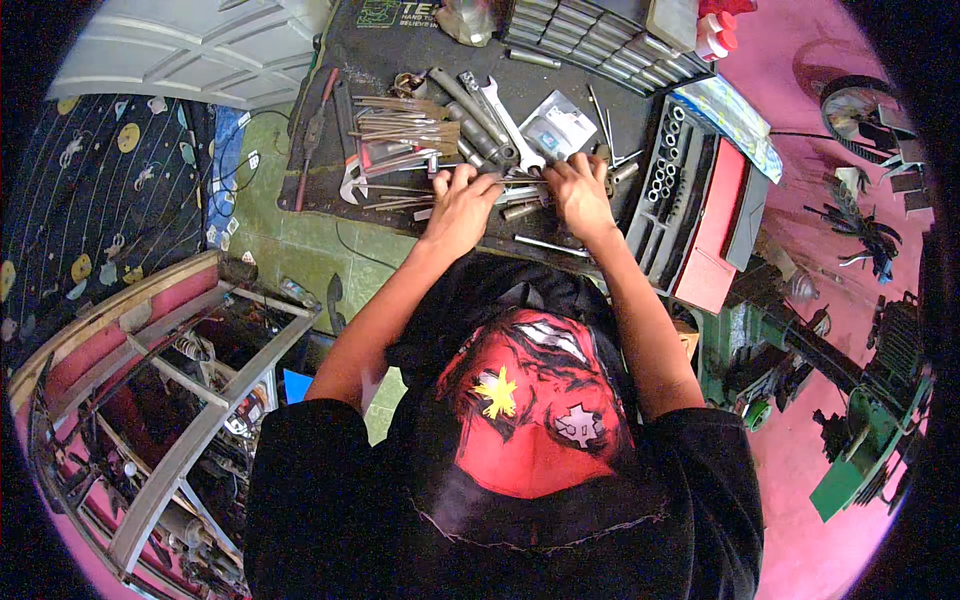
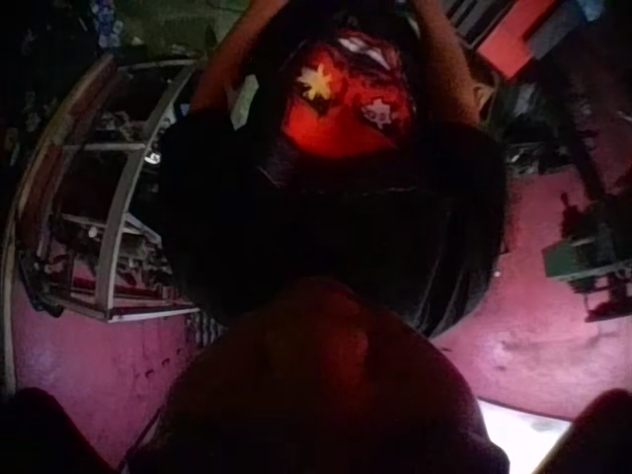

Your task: The person is sorting and organizing various wrenches and mechanical components on a workbench.

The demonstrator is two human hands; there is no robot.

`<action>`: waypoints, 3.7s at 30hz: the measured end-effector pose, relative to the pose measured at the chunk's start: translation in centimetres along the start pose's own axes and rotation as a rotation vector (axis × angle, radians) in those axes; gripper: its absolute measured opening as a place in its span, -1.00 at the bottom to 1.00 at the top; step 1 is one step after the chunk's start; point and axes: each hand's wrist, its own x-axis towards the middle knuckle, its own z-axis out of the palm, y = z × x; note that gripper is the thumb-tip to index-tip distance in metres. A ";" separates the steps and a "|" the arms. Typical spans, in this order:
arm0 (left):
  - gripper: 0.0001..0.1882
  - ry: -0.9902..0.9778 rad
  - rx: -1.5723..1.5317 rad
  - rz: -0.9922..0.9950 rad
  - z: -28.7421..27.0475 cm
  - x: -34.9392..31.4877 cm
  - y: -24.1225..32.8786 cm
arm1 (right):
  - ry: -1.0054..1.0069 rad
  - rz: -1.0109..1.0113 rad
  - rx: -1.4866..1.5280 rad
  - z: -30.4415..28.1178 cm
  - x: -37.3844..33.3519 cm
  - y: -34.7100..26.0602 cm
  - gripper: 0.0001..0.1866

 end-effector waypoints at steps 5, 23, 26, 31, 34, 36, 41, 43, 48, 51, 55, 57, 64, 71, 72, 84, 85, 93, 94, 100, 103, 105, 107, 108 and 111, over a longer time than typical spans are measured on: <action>-0.60 -0.009 -0.076 0.010 -0.8 0.2 -0.8 | -0.030 0.114 0.003 0.3 -1.2 -0.3 -0.73; -0.68 0.179 0.059 -0.321 -6.2 -8.2 -12.8 | -0.085 0.014 0.220 0.2 5.3 -11.8 -0.71; -0.74 0.179 0.049 -0.283 -5.8 -8.1 -13.7 | -0.141 -0.009 0.215 1.0 6.5 -13.9 -0.71; -0.82 0.192 0.064 -0.248 -5.5 -8.1 -14.1 | -0.077 0.046 0.187 3.6 7.5 -16.1 -0.73; -0.82 0.170 0.054 -0.260 -5.6 -8.3 -14.2 | -0.013 0.061 0.207 3.6 7.8 -16.4 -0.73; -0.83 0.177 0.040 -0.236 -6.2 -8.1 -14.1 | 0.016 0.066 0.225 3.2 8.1 -16.5 -0.72; -0.83 0.195 -0.019 -0.192 -7.5 -8.5 -13.5 | 0.015 0.036 0.237 1.5 8.1 -16.6 -0.71; -0.82 0.167 -0.065 -0.149 -7.4 -8.7 -13.5 | 0.013 0.030 0.224 0.2 7.6 -16.6 -0.73; -0.74 0.121 -0.099 -0.138 -7.1 -8.2 -13.1 | 0.006 0.130 0.169 -2.0 5.0 -15.1 -0.69; -0.73 0.119 -0.059 -0.086 -5.7 -8.1 -13.5 | 0.046 0.221 0.165 -2.2 2.9 -13.7 -0.73; -0.80 0.040 -0.012 -0.065 -4.8 -7.6 -13.8 | 0.076 0.294 0.167 -2.0 1.7 -12.8 -0.80; -0.82 -0.001 -0.001 -0.061 -4.9 -7.3 -13.8 | 0.086 0.340 0.152 -1.8 1.7 -13.0 -0.79; -0.87 0.050 -0.027 -0.090 -7.7 -7.2 -13.1 | 0.104 0.205 0.200 -1.6 4.3 -14.9 -0.75; -0.85 0.123 -0.148 -0.180 -10.8 -7.8 -13.9 | 0.109 0.122 0.268 -2.1 5.8 -15.7 -0.73; -0.85 0.128 -0.145 -0.184 -11.0 -7.8 -13.8 | 0.134 0.090 0.265 -2.4 6.0 -15.8 -0.72; -0.88 0.125 -0.217 -0.226 -11.0 -7.5 -12.4 | 0.134 0.003 0.231 -1.7 6.3 -15.3 -0.66; -0.87 0.126 -0.220 -0.218 -11.0 -7.4 -12.4 | 0.139 0.006 0.233 -1.6 6.3 -15.2 -0.65; -0.87 0.122 -0.280 -0.214 -10.1 -7.4 -12.8 | 0.079 -0.003 0.211 -2.1 6.0 -14.7 -0.71; -0.85 0.124 -0.278 -0.238 -9.5 -7.6 -13.2 | 0.057 0.005 0.182 -2.3 5.8 -14.6 -0.72; -0.83 0.071 -0.081 -0.169 -7.5 -7.9 -14.3 | 0.093 0.092 0.178 -3.4 3.9 -13.0 -0.74; -0.83 0.039 -0.019 -0.122 -6.2 -8.0 -14.2 | 0.089 0.124 0.164 -3.3 3.2 -12.1 -0.78; -0.84 0.078 -0.011 -0.079 -5.2 -7.8 -14.2 | 0.091 0.149 0.157 -3.5 3.1 -11.9 -0.82; -0.87 0.049 -0.040 -0.122 -5.2 -7.6 -14.4 | 0.106 0.148 0.172 -3.2 3.4 -11.9 -0.83; -0.89 0.019 -0.067 -0.167 -5.6 -7.4 -14.4 | 0.122 0.144 0.189 -3.2 3.5 -12.1 -0.83; -0.90 0.004 -0.082 -0.177 -5.6 -7.3 -14.6 | 0.078 0.113 0.188 -3.4 4.0 -12.8 -0.74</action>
